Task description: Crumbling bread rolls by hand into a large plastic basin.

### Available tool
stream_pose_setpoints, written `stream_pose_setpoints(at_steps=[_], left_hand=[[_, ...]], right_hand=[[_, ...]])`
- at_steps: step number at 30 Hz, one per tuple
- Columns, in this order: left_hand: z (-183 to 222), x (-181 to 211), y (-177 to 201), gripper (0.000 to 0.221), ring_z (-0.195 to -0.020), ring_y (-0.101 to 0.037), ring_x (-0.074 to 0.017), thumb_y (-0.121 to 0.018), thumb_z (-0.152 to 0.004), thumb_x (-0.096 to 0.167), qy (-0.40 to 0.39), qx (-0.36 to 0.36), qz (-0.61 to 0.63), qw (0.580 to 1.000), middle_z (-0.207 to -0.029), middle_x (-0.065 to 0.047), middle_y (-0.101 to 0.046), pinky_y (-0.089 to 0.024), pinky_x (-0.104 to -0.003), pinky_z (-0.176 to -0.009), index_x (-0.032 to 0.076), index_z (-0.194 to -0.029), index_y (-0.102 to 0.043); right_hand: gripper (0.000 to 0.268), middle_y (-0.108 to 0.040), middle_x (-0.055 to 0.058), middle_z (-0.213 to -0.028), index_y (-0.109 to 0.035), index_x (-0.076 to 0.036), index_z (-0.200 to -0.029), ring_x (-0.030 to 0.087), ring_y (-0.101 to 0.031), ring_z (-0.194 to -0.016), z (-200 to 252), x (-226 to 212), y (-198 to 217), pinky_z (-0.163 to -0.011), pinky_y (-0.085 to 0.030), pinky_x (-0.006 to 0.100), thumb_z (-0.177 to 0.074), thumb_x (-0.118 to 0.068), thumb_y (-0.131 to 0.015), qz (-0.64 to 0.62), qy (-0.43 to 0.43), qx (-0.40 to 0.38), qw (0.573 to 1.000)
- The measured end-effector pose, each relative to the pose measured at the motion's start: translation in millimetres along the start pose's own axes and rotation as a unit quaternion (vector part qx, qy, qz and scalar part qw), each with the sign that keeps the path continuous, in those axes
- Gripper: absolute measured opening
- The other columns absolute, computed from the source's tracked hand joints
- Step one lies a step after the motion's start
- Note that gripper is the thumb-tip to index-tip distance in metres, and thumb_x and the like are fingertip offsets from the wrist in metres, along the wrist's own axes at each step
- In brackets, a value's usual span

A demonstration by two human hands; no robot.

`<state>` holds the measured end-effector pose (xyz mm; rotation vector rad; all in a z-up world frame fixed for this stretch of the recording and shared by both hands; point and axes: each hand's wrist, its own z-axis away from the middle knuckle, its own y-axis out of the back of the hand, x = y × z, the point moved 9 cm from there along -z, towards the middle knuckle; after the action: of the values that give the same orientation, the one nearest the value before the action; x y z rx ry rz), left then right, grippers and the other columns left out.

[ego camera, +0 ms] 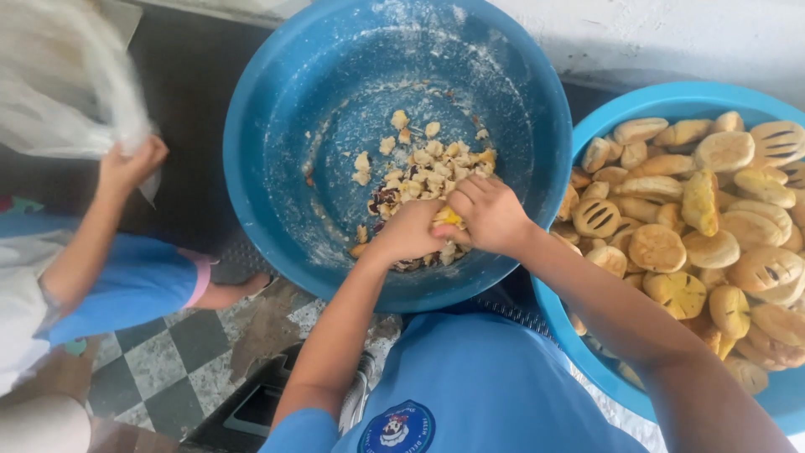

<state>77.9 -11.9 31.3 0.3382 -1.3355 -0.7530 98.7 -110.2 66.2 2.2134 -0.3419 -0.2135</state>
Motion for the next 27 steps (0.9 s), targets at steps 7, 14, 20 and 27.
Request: stream_pose_setpoints(at_steps=[7,14,20,27], left_hand=[[-7,6,17,0.036,-0.099,-0.073,-0.0492,-0.075,-0.089,0.019,0.071,0.152,-0.130,0.977,-0.103,-0.021,-0.070,-0.060,-0.060,-0.081,0.004,-0.120,-0.062],[-4,-28,25,0.048,-0.108,-0.066,-0.0588,-0.067,-0.091,0.002,0.054,0.208,0.043,0.976,-0.124,-0.028,-0.057,-0.059,-0.060,-0.090,-0.002,-0.136,-0.050],[2,-27,17,0.078,-0.117,-0.068,-0.0550,-0.083,-0.078,0.031,0.100,0.100,0.079,0.987,-0.122,-0.035,-0.068,-0.057,-0.065,-0.096,-0.002,-0.140,-0.049],[-6,-9,-6,0.047,-0.103,-0.073,-0.0547,-0.075,-0.079,0.032,-0.004,0.004,-0.022,1.000,-0.101,-0.029,-0.077,-0.058,-0.063,-0.086,0.001,-0.114,-0.071]], right_hand=[[0.063,-0.073,0.024,-0.080,-0.075,-0.001,-0.086,0.046,-0.070,-0.100,68,90,-108,-0.077,-0.050,0.054,-0.110,-0.055,-0.053,-0.263,-0.517,-0.118,0.806],[0.033,-0.056,0.010,-0.089,-0.063,-0.014,-0.137,0.032,-0.050,-0.078,40,55,-66,-0.070,-0.036,0.042,-0.108,-0.019,-0.047,-0.412,-0.533,-0.182,0.716],[0.031,-0.066,0.018,-0.131,-0.067,-0.008,-0.137,0.041,-0.063,-0.124,-6,23,-6,-0.102,-0.050,0.048,-0.112,-0.018,-0.051,-0.170,-0.172,-0.137,0.961],[0.075,-0.063,0.008,-0.080,-0.067,-0.009,-0.101,0.029,-0.070,-0.076,19,14,-18,-0.068,-0.056,0.035,-0.090,-0.083,-0.057,-0.037,-0.013,-0.067,0.997]])
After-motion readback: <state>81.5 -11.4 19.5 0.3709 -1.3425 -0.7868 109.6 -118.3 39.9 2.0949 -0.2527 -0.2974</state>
